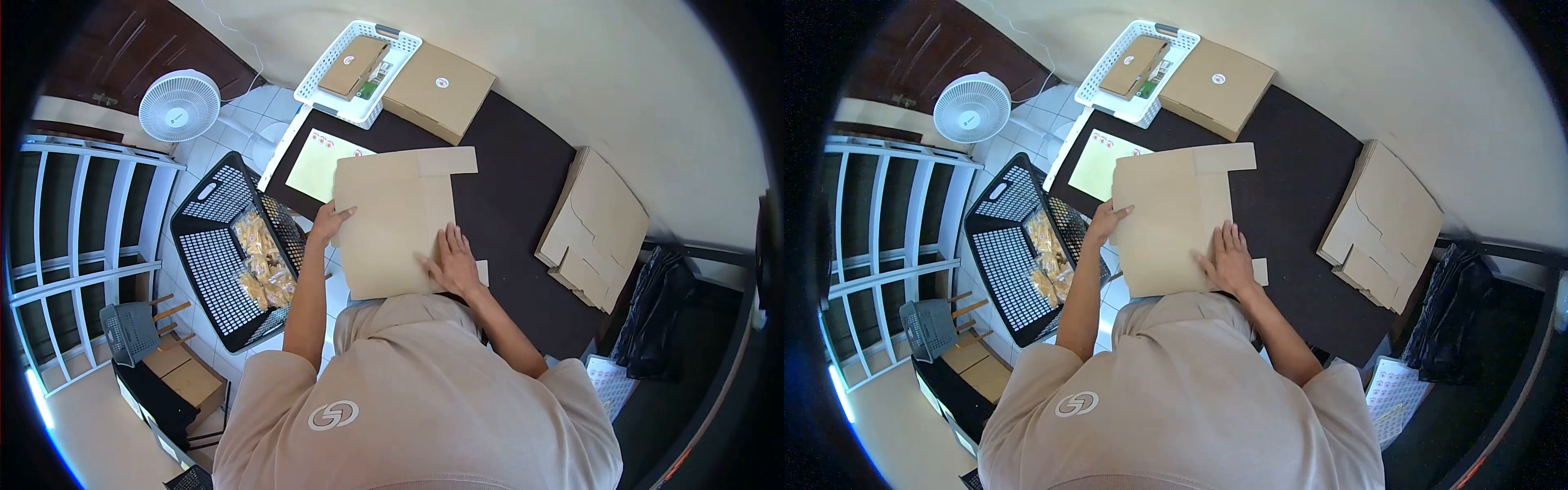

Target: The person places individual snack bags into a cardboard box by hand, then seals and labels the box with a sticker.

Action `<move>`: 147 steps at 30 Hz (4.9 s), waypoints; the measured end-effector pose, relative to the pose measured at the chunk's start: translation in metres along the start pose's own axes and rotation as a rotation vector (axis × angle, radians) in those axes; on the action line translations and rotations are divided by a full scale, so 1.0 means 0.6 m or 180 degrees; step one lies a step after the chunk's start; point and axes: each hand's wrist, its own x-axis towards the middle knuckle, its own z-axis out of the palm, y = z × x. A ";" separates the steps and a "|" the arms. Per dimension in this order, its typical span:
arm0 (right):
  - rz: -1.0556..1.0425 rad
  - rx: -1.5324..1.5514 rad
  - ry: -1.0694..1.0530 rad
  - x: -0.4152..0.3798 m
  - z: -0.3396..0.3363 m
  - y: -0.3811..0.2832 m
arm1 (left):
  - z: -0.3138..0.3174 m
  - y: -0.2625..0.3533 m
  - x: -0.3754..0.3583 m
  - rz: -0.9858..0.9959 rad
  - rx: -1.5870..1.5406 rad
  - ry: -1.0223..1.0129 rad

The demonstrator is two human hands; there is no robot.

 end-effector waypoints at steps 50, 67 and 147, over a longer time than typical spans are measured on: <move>0.2527 -0.0956 0.1631 0.006 -0.185 0.268 | 0.141 0.001 -0.092 0.1217 0.3696 -0.0429; 0.3452 0.1481 0.2893 -0.194 -0.148 0.257 | 0.139 -0.003 -0.092 0.1376 0.3549 -0.0357; 0.1029 -0.0796 -0.0093 0.157 -0.112 0.160 | 0.140 -0.006 -0.089 0.1161 0.3635 -0.0428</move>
